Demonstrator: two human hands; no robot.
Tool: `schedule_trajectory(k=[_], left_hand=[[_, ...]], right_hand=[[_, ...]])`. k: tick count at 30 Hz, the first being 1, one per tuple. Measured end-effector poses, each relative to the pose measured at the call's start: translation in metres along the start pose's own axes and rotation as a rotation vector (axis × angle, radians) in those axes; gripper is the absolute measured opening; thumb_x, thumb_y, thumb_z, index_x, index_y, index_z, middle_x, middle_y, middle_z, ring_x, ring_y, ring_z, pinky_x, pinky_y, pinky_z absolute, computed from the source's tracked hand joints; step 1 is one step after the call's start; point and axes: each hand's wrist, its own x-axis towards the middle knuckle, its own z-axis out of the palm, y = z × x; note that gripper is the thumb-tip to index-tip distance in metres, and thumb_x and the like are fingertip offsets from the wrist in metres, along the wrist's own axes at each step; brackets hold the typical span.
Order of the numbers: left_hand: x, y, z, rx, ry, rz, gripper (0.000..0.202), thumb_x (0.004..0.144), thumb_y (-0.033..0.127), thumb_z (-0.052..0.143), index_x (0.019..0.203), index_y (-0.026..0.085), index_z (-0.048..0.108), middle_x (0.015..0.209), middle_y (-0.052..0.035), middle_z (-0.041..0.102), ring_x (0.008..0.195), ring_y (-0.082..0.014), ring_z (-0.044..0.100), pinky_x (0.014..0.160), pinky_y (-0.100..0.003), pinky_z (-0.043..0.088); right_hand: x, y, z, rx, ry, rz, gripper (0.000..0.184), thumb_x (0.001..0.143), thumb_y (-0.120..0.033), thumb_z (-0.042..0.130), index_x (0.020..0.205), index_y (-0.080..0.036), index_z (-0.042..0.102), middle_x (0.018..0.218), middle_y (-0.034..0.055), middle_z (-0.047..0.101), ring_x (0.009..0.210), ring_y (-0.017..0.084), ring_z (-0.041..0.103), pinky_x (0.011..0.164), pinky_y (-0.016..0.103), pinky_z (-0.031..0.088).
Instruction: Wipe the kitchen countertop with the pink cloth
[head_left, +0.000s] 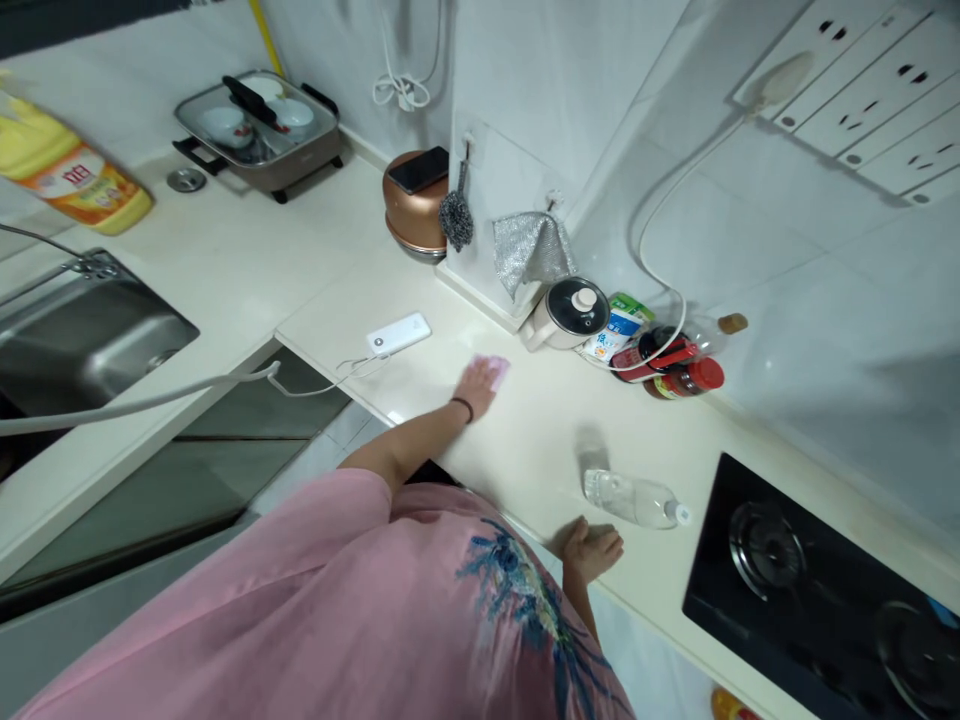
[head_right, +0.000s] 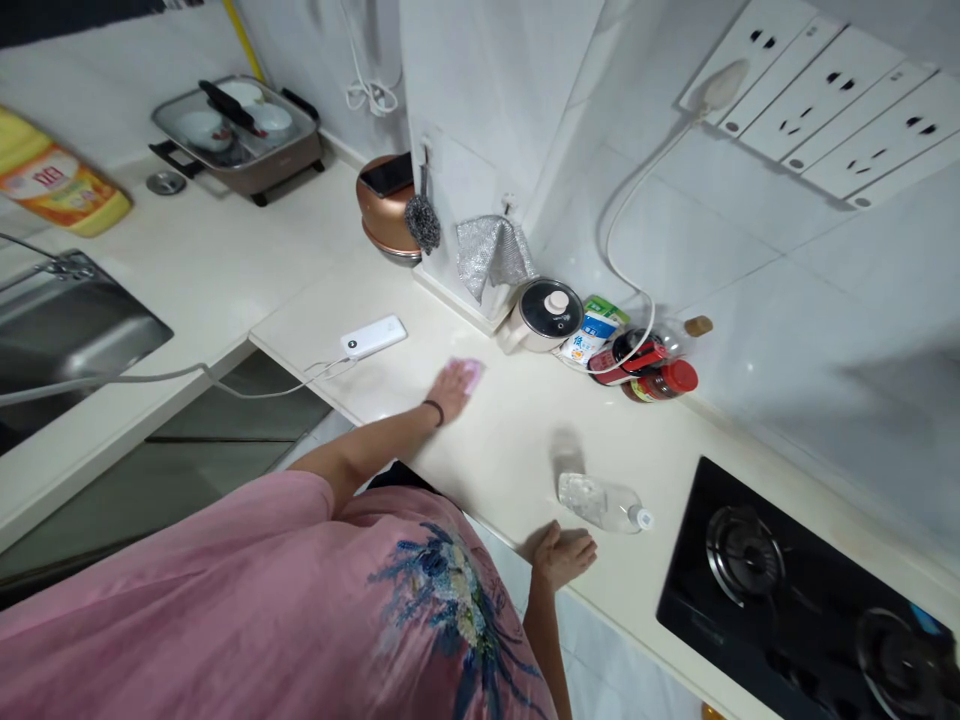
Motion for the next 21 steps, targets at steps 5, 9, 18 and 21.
schedule_trajectory(k=[5, 9, 18, 21], left_hand=[[0.035, -0.037, -0.056, 0.021, 0.118, -0.110, 0.048, 0.107, 0.040, 0.072, 0.148, 0.017, 0.062, 0.150, -0.0145, 0.062, 0.129, -0.0282, 0.066, 0.108, -0.054, 0.058], [0.032, -0.008, -0.040, 0.043, 0.075, -0.072, 0.046, 0.107, 0.042, 0.072, 0.144, 0.017, 0.064, 0.144, -0.0127, 0.065, 0.123, -0.0269, 0.069, 0.104, -0.051, 0.062], [-0.042, 0.100, 0.087, 0.051, -0.270, 0.474, 0.076, 0.103, 0.031, 0.057, 0.175, 0.017, 0.035, 0.185, -0.0114, 0.019, 0.173, -0.0302, 0.004, 0.140, -0.051, 0.008], [-0.022, 0.079, 0.065, 0.055, -0.229, 0.432, 0.074, 0.104, 0.031, 0.056, 0.174, 0.020, 0.037, 0.184, -0.0105, 0.023, 0.173, -0.0288, 0.007, 0.140, -0.049, 0.009]], right_hand=[[-0.010, -0.010, 0.012, -0.065, 0.191, 0.100, 0.070, 0.100, -0.066, 0.044, 0.139, -0.011, 0.065, 0.135, 0.0350, 0.061, 0.133, 0.052, 0.055, 0.108, 0.075, 0.046], [-0.010, -0.015, 0.016, -0.093, 0.232, 0.123, 0.064, 0.100, -0.062, 0.045, 0.137, -0.014, 0.066, 0.131, 0.0322, 0.063, 0.130, 0.051, 0.056, 0.106, 0.073, 0.048], [-0.008, -0.020, 0.014, -0.095, 0.251, 0.126, 0.060, 0.098, -0.060, 0.048, 0.132, -0.014, 0.067, 0.129, 0.0321, 0.065, 0.128, 0.051, 0.057, 0.105, 0.074, 0.049], [-0.008, -0.023, 0.013, -0.063, 0.255, 0.145, 0.059, 0.097, -0.061, 0.050, 0.132, -0.016, 0.067, 0.128, 0.0307, 0.065, 0.130, 0.051, 0.058, 0.107, 0.075, 0.047]])
